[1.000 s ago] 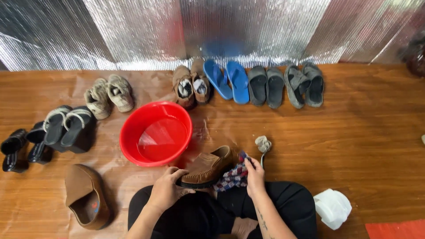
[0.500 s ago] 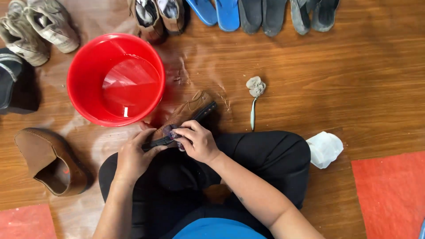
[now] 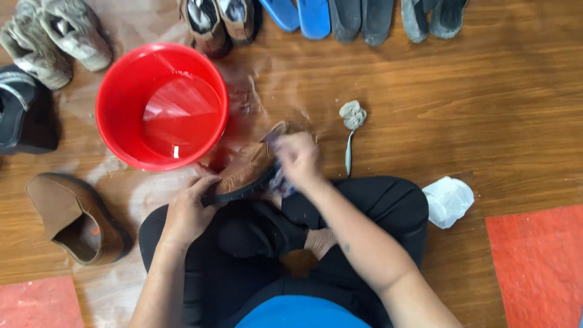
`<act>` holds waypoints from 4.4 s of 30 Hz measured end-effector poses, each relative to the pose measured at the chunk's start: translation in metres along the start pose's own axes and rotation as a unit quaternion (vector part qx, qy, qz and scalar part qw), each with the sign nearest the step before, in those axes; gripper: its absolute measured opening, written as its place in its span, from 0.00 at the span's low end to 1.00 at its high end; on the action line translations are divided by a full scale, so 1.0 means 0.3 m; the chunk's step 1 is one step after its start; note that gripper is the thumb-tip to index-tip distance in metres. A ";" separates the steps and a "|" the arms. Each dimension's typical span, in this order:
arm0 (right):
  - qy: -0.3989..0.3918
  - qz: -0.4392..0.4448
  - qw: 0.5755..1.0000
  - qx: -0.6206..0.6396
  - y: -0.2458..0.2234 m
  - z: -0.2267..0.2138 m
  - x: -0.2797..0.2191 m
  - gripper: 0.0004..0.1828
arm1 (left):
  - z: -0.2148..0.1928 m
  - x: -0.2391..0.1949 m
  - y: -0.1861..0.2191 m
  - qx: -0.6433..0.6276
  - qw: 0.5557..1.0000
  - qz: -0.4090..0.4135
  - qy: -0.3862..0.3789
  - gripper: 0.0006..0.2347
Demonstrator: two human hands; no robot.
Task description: The person scrubs a brown loafer with a toothbrush and water, then wipes it with a cloth. They repeat the scrubbing and wiping process on different parts of the shoe, including the sole and upper.
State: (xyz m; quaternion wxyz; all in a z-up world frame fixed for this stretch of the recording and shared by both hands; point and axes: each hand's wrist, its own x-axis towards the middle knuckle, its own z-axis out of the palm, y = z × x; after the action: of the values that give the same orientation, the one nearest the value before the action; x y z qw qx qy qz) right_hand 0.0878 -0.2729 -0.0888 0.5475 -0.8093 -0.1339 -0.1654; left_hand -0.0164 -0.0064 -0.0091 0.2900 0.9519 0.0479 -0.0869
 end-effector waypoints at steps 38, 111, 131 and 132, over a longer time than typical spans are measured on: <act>-0.018 0.155 0.982 -0.109 0.197 0.046 -0.007 0.12 | 0.024 0.000 0.018 0.085 0.996 -0.022 0.010 0.25; 0.024 0.133 0.967 -0.217 0.304 -0.503 0.168 0.11 | 0.071 0.015 -0.039 0.124 0.992 0.005 0.002 0.26; -0.123 0.286 0.841 -0.442 0.753 -0.664 0.130 0.15 | 0.080 0.027 -0.026 0.134 0.991 0.011 -0.010 0.29; -0.169 0.317 0.806 -0.471 0.774 -0.649 0.136 0.19 | 0.072 0.025 -0.021 0.137 0.991 0.010 -0.011 0.29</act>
State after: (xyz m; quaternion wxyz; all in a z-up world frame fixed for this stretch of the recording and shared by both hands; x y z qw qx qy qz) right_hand 0.1936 -0.5371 -0.2002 0.0901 -0.9802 0.1339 0.1143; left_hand -0.0127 -0.0130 -0.0314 0.1587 0.9820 0.0224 -0.1000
